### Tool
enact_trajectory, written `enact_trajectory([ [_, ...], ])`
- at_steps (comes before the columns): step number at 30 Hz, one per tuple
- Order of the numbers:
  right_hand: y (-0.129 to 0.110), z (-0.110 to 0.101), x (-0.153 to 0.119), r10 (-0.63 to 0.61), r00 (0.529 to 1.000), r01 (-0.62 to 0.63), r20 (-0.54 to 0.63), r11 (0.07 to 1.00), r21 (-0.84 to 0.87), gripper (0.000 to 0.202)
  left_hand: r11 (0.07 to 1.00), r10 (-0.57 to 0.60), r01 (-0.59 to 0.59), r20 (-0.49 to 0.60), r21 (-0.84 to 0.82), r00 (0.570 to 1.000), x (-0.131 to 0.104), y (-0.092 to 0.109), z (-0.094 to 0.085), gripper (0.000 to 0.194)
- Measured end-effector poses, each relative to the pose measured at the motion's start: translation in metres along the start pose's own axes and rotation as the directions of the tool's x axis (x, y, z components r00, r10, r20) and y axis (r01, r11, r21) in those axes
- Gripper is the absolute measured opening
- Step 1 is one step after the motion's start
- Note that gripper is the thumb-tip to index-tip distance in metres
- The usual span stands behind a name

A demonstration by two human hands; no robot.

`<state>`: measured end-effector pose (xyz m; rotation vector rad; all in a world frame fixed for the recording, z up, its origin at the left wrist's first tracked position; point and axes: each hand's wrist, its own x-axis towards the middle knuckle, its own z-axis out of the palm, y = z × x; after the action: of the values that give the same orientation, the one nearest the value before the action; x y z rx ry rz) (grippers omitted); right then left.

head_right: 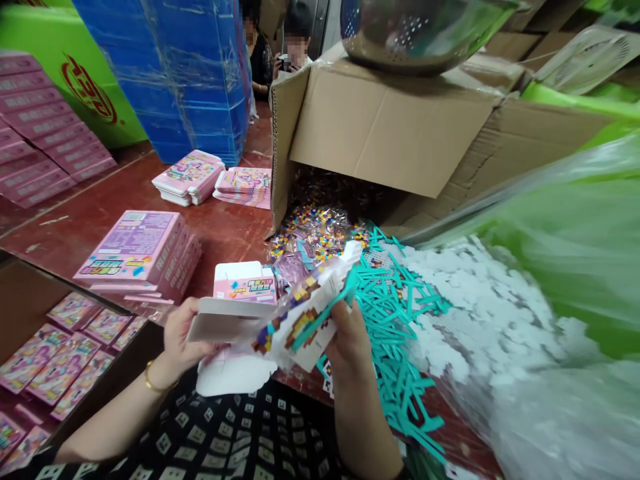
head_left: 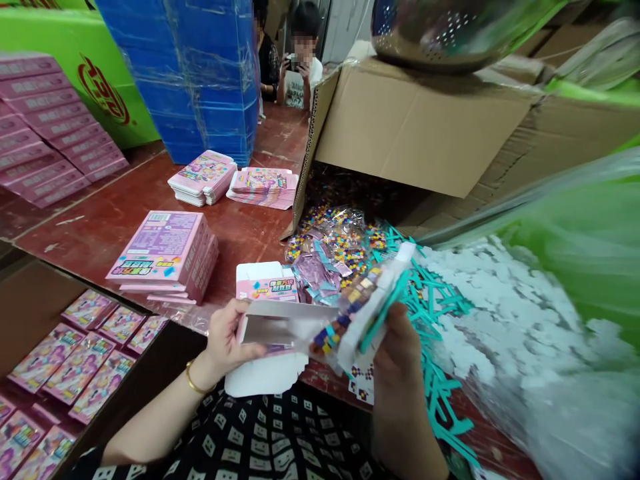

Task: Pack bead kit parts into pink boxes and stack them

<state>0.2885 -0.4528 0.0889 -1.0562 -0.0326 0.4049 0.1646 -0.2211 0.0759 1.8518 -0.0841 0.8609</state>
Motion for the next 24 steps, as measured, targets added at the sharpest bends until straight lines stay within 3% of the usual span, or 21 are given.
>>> enact_trajectory([
  [2, 0.001, 0.007, 0.007, -0.141, 0.985, 0.136, -0.102, 0.989, -0.053, 0.067, 0.998, 0.018, -0.019, 0.015, 0.054, 1.0, 0.0, -0.005, 0.005, 0.037],
  [4, 0.003, 0.017, 0.013, -0.327, 0.928, 0.301, -0.179, 0.941, -0.156, 0.067, 0.993, 0.004, -0.004, 0.003, 0.121, 1.0, -0.002, -0.011, 0.009, 0.027],
  [5, 0.002, 0.022, 0.014, -0.416, 0.895, 0.377, -0.161, 0.899, -0.222, 0.065, 0.989, 0.014, -0.014, 0.002, 0.148, 1.0, -0.003, -0.015, 0.01, 0.026],
  [7, -0.003, 0.035, 0.012, -0.522, 0.853, 0.494, 0.021, 0.792, -0.358, 0.057, 0.983, 0.054, -0.054, 0.007, 0.173, 0.999, -0.006, -0.021, 0.01, 0.032],
  [10, -0.015, 0.057, 0.005, -0.426, 0.772, 0.63, 0.471, 0.61, -0.48, 0.044, 0.981, 0.079, -0.078, 0.003, 0.178, 0.997, -0.01, -0.03, 0.007, 0.049],
  [12, -0.019, 0.067, 0.002, -0.329, 0.681, 0.71, 0.654, 0.515, -0.48, 0.039, 0.983, 0.055, -0.052, -0.011, 0.179, 0.998, -0.014, -0.035, 0.005, 0.057],
  [16, -0.01, 0.07, -0.001, -0.339, 0.569, 0.813, 0.749, 0.371, -0.449, 0.033, 0.982, -0.009, 0.017, -0.047, 0.188, 0.999, -0.017, -0.039, 0.003, 0.061],
  [24, 0.003, 0.06, -0.011, -0.18, 0.475, 0.877, 0.861, 0.011, -0.481, 0.017, 0.981, -0.034, 0.045, -0.061, 0.19, 0.998, -0.016, -0.038, 0.006, 0.066],
])
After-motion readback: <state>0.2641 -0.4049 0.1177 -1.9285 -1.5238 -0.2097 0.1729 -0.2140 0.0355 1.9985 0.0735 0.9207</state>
